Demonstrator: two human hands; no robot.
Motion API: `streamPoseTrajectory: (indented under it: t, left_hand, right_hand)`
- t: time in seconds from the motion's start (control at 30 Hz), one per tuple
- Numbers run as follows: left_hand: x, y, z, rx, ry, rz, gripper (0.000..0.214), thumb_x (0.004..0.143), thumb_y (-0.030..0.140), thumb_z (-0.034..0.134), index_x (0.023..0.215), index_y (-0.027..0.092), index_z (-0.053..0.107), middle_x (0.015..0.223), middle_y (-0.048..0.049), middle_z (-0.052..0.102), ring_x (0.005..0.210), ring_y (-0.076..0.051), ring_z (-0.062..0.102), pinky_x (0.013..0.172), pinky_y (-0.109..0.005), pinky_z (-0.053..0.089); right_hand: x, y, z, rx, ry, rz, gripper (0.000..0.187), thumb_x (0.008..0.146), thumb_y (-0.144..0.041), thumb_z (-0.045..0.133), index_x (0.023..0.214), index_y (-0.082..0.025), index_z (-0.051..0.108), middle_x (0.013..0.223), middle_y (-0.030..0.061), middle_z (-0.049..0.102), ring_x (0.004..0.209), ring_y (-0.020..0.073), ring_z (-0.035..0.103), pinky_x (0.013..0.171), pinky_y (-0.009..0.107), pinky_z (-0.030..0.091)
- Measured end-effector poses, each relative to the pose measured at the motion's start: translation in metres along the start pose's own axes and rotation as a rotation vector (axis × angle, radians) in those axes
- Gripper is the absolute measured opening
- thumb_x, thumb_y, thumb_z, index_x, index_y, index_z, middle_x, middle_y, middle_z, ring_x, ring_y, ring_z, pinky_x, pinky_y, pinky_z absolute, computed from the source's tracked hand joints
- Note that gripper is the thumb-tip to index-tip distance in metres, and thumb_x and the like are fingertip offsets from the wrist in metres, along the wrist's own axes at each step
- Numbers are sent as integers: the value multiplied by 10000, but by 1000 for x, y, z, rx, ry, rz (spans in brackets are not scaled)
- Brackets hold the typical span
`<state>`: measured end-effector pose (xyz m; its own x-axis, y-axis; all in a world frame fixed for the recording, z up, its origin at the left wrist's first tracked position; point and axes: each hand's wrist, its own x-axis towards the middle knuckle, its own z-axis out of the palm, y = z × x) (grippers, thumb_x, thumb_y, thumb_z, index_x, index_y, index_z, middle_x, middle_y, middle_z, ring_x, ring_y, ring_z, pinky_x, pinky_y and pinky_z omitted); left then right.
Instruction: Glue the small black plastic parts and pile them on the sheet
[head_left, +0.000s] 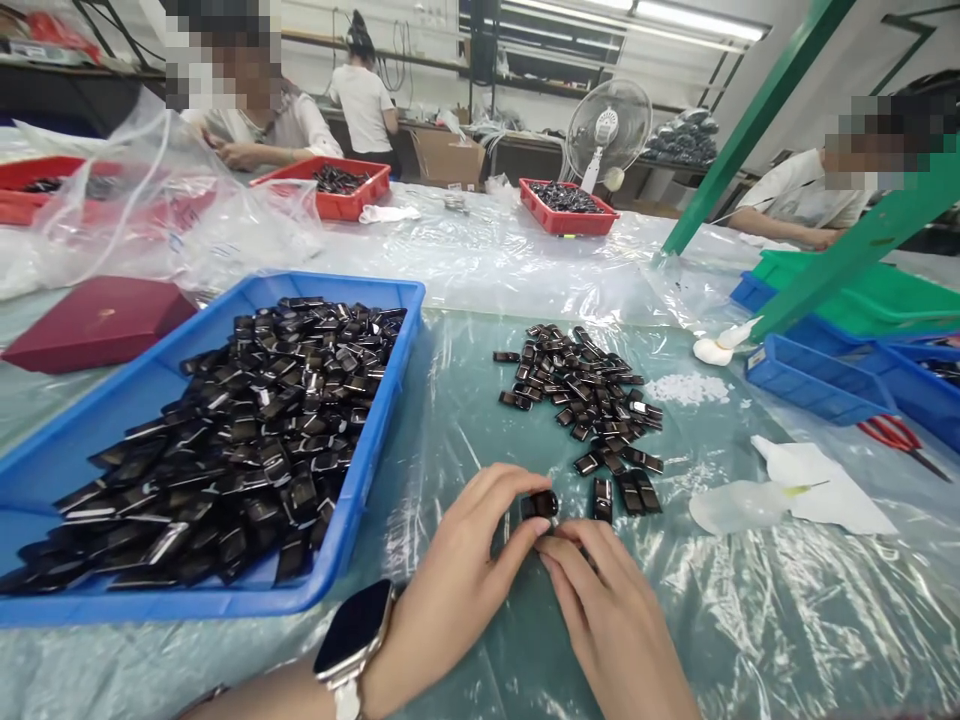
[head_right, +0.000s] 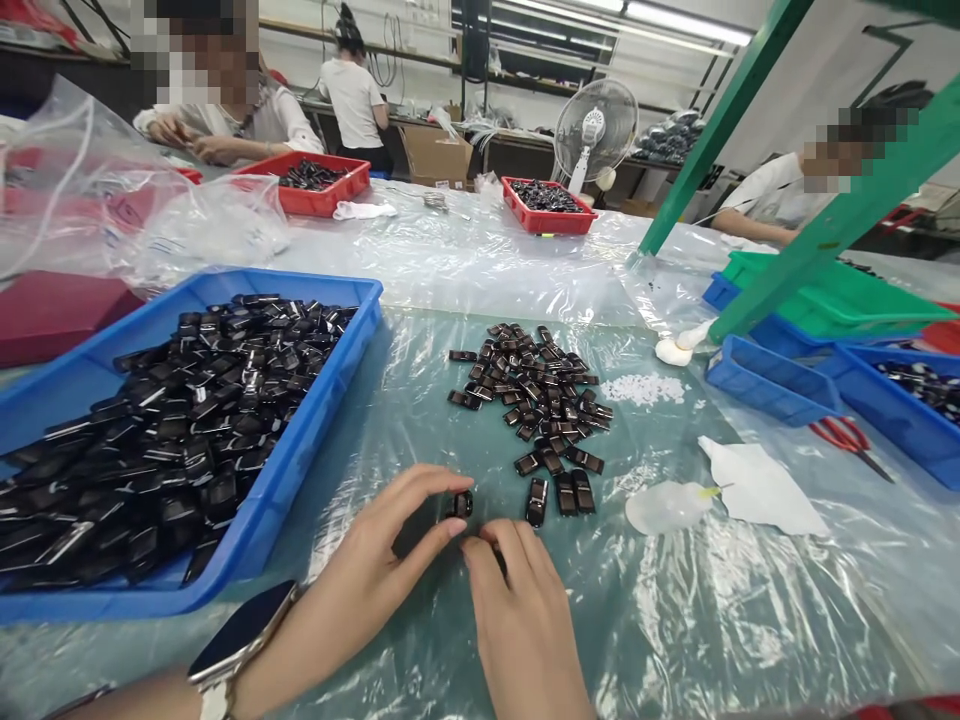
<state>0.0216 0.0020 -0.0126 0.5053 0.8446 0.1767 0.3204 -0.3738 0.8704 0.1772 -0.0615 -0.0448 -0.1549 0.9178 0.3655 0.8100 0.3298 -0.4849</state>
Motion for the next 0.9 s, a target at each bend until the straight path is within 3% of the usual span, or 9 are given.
streamPoseTrajectory:
  t: [0.13,0.3,0.37,0.5,0.7,0.9]
  left_hand:
    - [0,0,1,37,-14,19,215,990,148,525,1168,268,536,1165,-1,567,1116,-176,542,929,-295,451]
    - [-2,1,1,89,-52,68,207,1002,164,506,1187,254,532,1169,-24,555,1116,-193,531,919,-316,463]
    - [-2,1,1,120,-69,125,232,1004,144,494,1206,255,524,1171,-29,556,1116,-199,529,914,-323,465]
    - [-4,-1,3,176,-112,232,270,1009,100,455,1229,245,509,1192,-44,557,1115,-206,530,896,-330,469]
    - [-7,-2,4,214,-126,298,259,1013,109,445,1244,205,514,1179,-72,561,1075,-215,550,856,-331,496]
    - [-7,1,1,267,-112,388,273,995,61,442,1229,167,534,1122,-91,596,988,-213,569,840,-337,519]
  right_hand:
    - [-7,6,-6,93,0,74,225,939,-85,438,995,-203,622,939,101,637,829,280,624,643,397,490]
    - [-6,3,-21,284,36,293,146,1003,-247,415,935,-282,539,932,38,607,866,204,636,630,284,498]
    - [-3,-3,-28,499,50,444,163,998,-344,449,871,-287,534,880,8,585,808,163,622,640,244,494]
    - [4,-13,-36,1077,61,779,233,854,-494,656,768,-280,625,789,-23,539,757,139,532,733,232,436]
    - [6,-11,-33,1128,56,844,239,818,-499,702,753,-272,666,704,-29,508,709,140,482,702,242,377]
    - [7,-11,-36,1201,46,802,228,806,-458,719,763,-257,621,672,-40,513,635,137,470,674,267,393]
